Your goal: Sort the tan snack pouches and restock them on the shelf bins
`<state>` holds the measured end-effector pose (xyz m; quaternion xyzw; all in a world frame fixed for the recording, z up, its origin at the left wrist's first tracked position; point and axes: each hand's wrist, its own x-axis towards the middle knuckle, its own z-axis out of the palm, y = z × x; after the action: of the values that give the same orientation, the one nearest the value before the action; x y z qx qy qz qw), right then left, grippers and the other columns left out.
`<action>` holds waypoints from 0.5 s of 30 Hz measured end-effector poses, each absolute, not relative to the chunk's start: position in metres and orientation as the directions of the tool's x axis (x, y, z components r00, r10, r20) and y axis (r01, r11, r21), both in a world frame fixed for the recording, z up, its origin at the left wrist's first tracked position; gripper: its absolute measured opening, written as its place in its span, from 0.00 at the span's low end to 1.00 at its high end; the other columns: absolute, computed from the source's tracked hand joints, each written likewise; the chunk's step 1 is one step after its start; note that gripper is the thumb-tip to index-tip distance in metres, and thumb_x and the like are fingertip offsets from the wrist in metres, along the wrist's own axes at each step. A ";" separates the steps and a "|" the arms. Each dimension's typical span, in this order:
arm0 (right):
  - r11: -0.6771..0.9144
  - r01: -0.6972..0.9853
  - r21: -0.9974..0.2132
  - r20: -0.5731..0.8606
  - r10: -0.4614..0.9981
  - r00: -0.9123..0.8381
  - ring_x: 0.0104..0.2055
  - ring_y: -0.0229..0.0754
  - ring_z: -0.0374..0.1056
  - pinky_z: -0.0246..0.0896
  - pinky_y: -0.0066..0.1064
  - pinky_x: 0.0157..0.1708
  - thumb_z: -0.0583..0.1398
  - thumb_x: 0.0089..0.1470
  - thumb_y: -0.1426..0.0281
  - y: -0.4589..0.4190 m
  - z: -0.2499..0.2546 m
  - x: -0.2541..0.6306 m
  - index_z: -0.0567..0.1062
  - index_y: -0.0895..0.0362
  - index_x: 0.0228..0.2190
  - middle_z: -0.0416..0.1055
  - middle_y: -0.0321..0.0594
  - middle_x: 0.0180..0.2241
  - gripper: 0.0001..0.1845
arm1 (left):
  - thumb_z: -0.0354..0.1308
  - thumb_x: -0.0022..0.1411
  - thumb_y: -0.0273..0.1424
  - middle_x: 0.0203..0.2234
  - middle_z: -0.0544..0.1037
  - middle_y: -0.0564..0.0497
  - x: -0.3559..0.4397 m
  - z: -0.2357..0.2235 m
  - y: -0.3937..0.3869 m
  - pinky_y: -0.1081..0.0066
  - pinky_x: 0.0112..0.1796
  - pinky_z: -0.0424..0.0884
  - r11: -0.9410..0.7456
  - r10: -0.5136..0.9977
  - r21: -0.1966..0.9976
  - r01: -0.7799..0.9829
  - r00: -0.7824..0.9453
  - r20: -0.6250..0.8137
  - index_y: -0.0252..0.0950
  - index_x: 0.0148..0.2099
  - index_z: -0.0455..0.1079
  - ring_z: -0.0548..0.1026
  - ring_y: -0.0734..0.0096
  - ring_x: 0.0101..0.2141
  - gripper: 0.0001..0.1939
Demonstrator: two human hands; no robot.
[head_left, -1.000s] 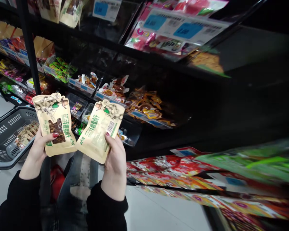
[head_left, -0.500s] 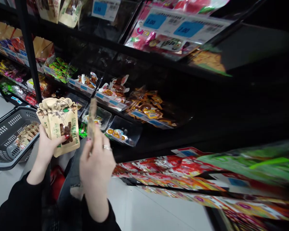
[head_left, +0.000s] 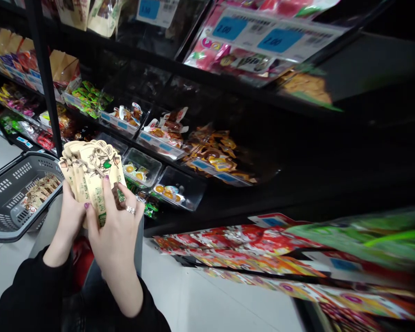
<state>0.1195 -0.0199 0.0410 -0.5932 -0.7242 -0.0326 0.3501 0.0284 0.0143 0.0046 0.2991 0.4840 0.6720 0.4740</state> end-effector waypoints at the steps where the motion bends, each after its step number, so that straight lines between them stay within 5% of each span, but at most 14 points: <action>1: 0.319 0.878 -0.358 0.586 0.808 -0.054 0.51 0.54 0.63 0.59 0.47 0.45 0.52 0.60 0.66 -0.020 0.041 0.121 0.65 0.61 0.57 0.68 0.58 0.51 0.26 | 0.71 0.40 0.28 0.48 0.74 0.46 0.028 0.004 0.014 0.66 0.46 0.73 -0.089 0.935 0.930 -0.356 -0.352 -0.045 0.40 0.48 0.61 0.74 0.57 0.49 0.33; 4: 0.331 0.853 -0.405 0.666 0.745 0.027 0.43 0.47 0.69 0.61 0.37 0.41 0.49 0.60 0.71 -0.020 0.043 0.139 0.69 0.63 0.53 0.75 0.53 0.45 0.22 | 0.72 0.36 0.23 0.48 0.76 0.48 0.021 0.006 0.013 0.69 0.43 0.74 -0.079 0.953 0.911 -0.405 -0.299 -0.050 0.41 0.48 0.61 0.75 0.57 0.48 0.37; 7: 0.159 0.738 -0.656 0.508 0.816 0.275 0.27 0.40 0.66 0.57 0.30 0.28 0.50 0.60 0.66 -0.010 0.043 0.173 0.77 0.60 0.38 0.75 0.42 0.28 0.18 | 0.70 0.33 0.20 0.44 0.79 0.48 0.008 0.008 0.013 0.68 0.39 0.76 -0.007 0.968 0.877 -0.481 -0.222 -0.114 0.40 0.50 0.63 0.78 0.55 0.44 0.39; 11: 0.087 0.244 -0.966 0.193 0.871 0.452 0.24 0.37 0.59 0.55 0.28 0.26 0.58 0.49 0.58 0.017 0.029 0.218 0.74 0.58 0.24 0.69 0.35 0.21 0.15 | 0.66 0.30 0.19 0.37 0.82 0.46 -0.006 0.009 0.011 0.62 0.38 0.78 0.182 0.966 0.791 -0.584 -0.045 -0.256 0.36 0.48 0.68 0.79 0.48 0.41 0.36; 15: 0.059 -0.054 -0.997 0.028 0.890 0.456 0.26 0.37 0.60 0.55 0.28 0.28 0.62 0.40 0.58 0.038 0.008 0.223 0.74 0.58 0.23 0.69 0.34 0.22 0.15 | 0.62 0.28 0.20 0.36 0.82 0.46 -0.003 0.008 0.008 0.57 0.43 0.77 0.292 0.951 0.661 -0.691 0.137 -0.277 0.36 0.42 0.73 0.77 0.43 0.45 0.31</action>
<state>0.2232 0.0378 0.0079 -0.5749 -0.3635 0.3742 0.6304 -0.0033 0.0079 0.0076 0.1921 0.3384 0.5630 0.7291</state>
